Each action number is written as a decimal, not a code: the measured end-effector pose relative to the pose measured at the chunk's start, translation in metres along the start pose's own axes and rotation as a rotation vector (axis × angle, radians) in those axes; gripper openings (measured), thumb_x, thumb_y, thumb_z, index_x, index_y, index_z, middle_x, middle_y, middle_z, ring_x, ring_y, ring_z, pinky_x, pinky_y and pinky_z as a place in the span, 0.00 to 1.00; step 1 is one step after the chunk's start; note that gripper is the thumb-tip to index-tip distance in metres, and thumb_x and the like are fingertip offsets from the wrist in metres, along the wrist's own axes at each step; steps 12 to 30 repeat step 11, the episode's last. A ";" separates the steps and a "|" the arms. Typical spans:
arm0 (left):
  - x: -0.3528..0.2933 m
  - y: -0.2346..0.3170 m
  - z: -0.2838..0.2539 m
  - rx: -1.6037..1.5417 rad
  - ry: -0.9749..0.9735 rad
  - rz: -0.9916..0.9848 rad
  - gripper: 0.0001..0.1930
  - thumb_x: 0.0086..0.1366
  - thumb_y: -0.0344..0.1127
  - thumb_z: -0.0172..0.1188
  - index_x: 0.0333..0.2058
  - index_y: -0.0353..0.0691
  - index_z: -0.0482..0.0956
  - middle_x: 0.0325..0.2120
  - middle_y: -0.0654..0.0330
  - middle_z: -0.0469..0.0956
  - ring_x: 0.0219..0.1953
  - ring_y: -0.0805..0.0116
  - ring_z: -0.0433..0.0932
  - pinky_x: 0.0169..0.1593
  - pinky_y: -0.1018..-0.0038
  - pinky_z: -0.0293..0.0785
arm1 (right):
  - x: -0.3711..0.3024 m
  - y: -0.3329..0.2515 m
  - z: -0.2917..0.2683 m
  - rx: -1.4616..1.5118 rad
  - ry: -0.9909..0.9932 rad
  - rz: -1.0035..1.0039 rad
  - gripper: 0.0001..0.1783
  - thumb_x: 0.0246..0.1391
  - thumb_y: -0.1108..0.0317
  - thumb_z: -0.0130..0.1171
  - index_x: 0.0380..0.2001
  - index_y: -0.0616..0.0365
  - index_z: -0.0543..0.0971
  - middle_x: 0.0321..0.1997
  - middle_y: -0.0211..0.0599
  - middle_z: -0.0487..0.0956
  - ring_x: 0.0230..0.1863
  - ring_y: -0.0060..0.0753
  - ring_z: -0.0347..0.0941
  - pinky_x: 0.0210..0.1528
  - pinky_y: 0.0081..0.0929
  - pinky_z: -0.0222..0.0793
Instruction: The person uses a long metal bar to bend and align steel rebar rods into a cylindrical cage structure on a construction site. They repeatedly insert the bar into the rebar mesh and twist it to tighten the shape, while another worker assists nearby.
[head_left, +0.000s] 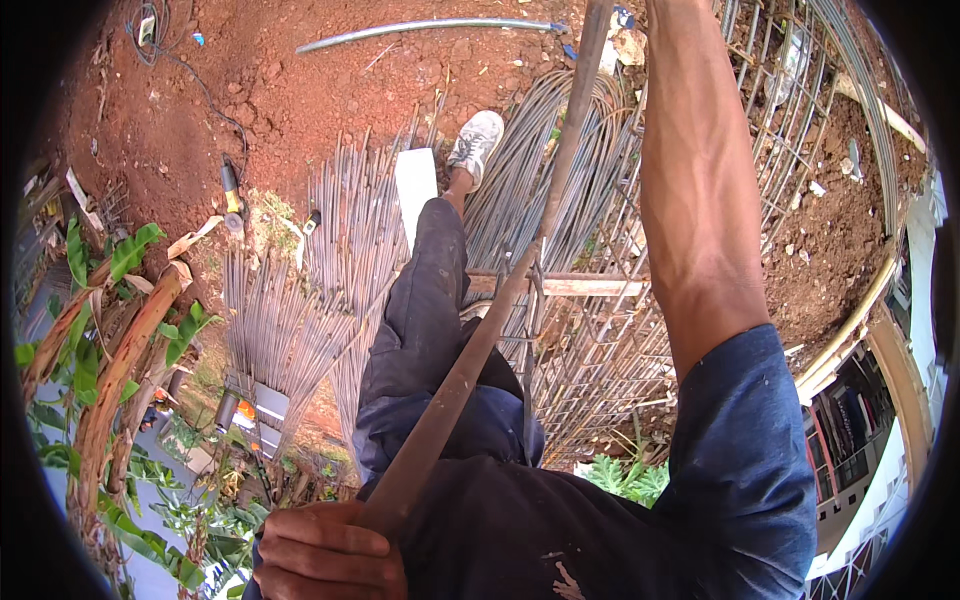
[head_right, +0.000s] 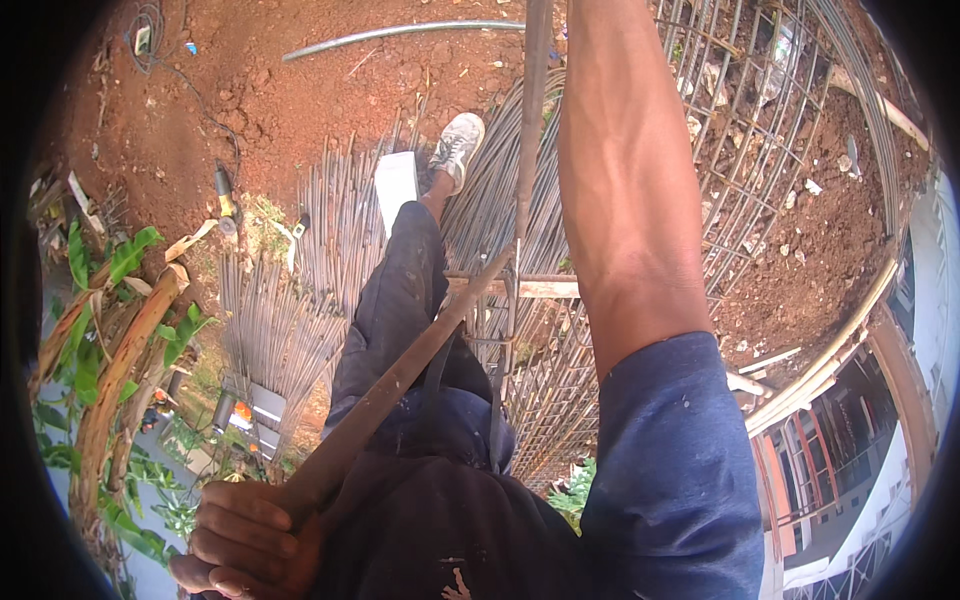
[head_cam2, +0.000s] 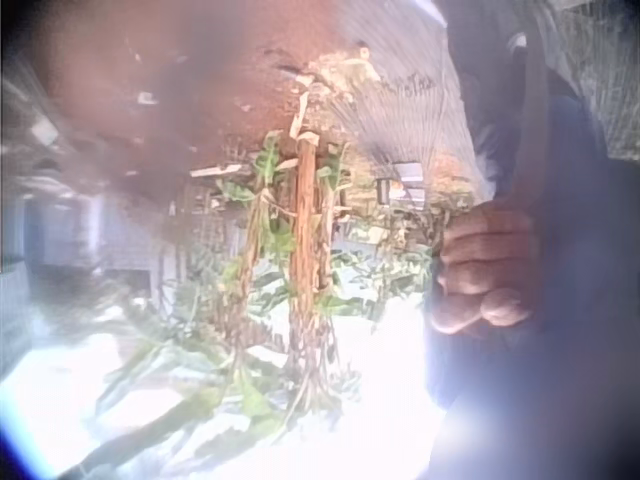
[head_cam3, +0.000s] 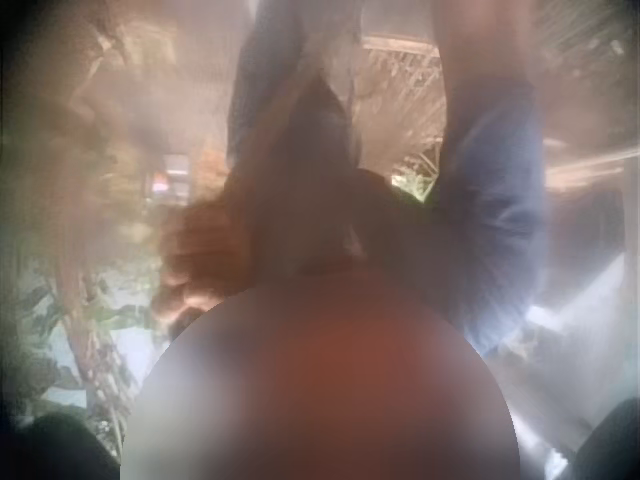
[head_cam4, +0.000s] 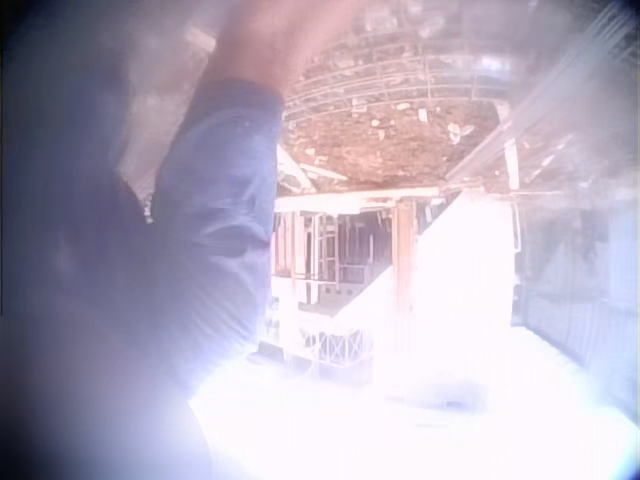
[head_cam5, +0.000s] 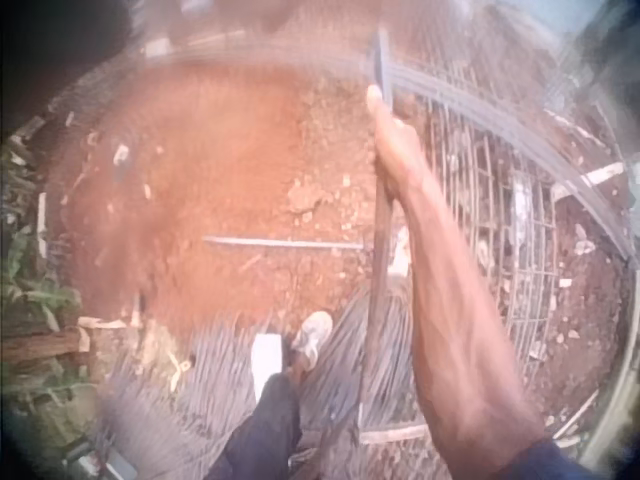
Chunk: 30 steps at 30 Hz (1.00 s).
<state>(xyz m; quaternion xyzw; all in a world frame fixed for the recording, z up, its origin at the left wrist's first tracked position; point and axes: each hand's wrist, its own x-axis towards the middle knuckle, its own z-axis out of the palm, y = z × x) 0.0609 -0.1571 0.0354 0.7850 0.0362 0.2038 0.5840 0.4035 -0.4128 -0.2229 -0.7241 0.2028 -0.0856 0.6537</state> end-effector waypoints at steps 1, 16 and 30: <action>0.004 -0.002 0.002 0.016 -0.023 -0.007 0.15 0.71 0.33 0.52 0.21 0.49 0.68 0.16 0.68 0.68 0.19 0.76 0.69 0.26 0.76 0.68 | 0.005 0.005 -0.004 0.002 -0.039 0.055 0.32 0.58 0.34 0.53 0.31 0.57 0.77 0.23 0.28 0.71 0.23 0.25 0.65 0.25 0.31 0.63; 0.016 -0.001 -0.004 0.036 -0.069 -0.011 0.14 0.70 0.34 0.52 0.22 0.49 0.67 0.15 0.68 0.67 0.17 0.76 0.68 0.25 0.76 0.69 | 0.030 -0.004 -0.009 0.095 -0.194 0.119 0.28 0.58 0.37 0.55 0.35 0.54 0.76 0.25 0.30 0.70 0.30 0.30 0.67 0.30 0.32 0.64; 0.016 -0.001 -0.004 0.036 -0.069 -0.011 0.14 0.70 0.34 0.52 0.22 0.49 0.67 0.15 0.68 0.67 0.17 0.76 0.68 0.25 0.76 0.69 | 0.030 -0.004 -0.009 0.095 -0.194 0.119 0.28 0.58 0.37 0.55 0.35 0.54 0.76 0.25 0.30 0.70 0.30 0.30 0.67 0.30 0.32 0.64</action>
